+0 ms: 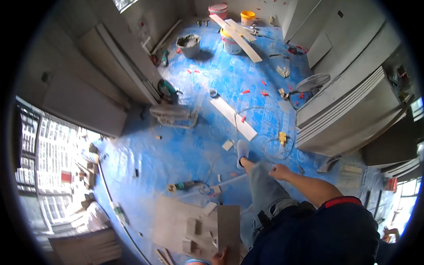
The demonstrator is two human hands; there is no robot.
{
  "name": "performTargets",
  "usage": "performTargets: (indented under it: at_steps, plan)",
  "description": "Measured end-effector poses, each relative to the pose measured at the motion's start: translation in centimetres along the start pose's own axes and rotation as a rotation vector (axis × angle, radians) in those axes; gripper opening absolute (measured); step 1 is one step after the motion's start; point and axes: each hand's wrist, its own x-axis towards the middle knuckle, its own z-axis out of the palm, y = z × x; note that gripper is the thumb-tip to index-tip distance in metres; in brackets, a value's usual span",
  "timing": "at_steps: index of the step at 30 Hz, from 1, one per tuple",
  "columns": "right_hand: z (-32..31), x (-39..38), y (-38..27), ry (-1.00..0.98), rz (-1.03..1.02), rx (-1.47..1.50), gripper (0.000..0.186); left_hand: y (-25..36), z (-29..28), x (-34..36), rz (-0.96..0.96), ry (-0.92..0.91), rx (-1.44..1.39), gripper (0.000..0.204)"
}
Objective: The person tests a tile against a wall corner, trims the tile using an angle grinder, and applies mortar onto the tile with a trowel.
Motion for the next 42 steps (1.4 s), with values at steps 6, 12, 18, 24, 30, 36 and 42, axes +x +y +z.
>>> performTargets:
  at_steps: [6,12,18,24,30,36,42]
  plan:
    - [-22.4,7.5,-14.8,-0.817,-0.115,0.811,0.052,31.3,-9.5,9.9,0.243,0.163,-0.018,0.065]
    - [-46.2,8.4,-29.7,-0.998,-0.282,1.026,0.053,66.2,-18.1,22.1,0.230,-0.005,-0.068,0.055]
    - [-60.6,17.2,-42.6,-0.611,-0.350,1.021,0.043,92.2,-23.7,36.3,0.440,-0.035,-0.078,0.056]
    - [-74.9,31.2,-56.1,-0.335,-0.545,1.149,0.038,111.4,-27.7,54.3,0.439,-0.255,-0.379,0.054]
    - [-87.5,49.4,-70.5,-0.273,-0.156,1.345,0.039,131.8,-33.6,74.5,0.493,-0.407,-0.438,0.048]
    - [-102.0,61.2,-85.8,-0.245,-0.051,1.632,0.038,158.7,-45.4,93.5,0.752,-0.750,-0.160,0.042]
    - [-128.7,74.0,-83.7,0.047,-0.313,1.110,0.031,190.6,-42.5,97.0,1.065,-0.546,-0.296,0.032]
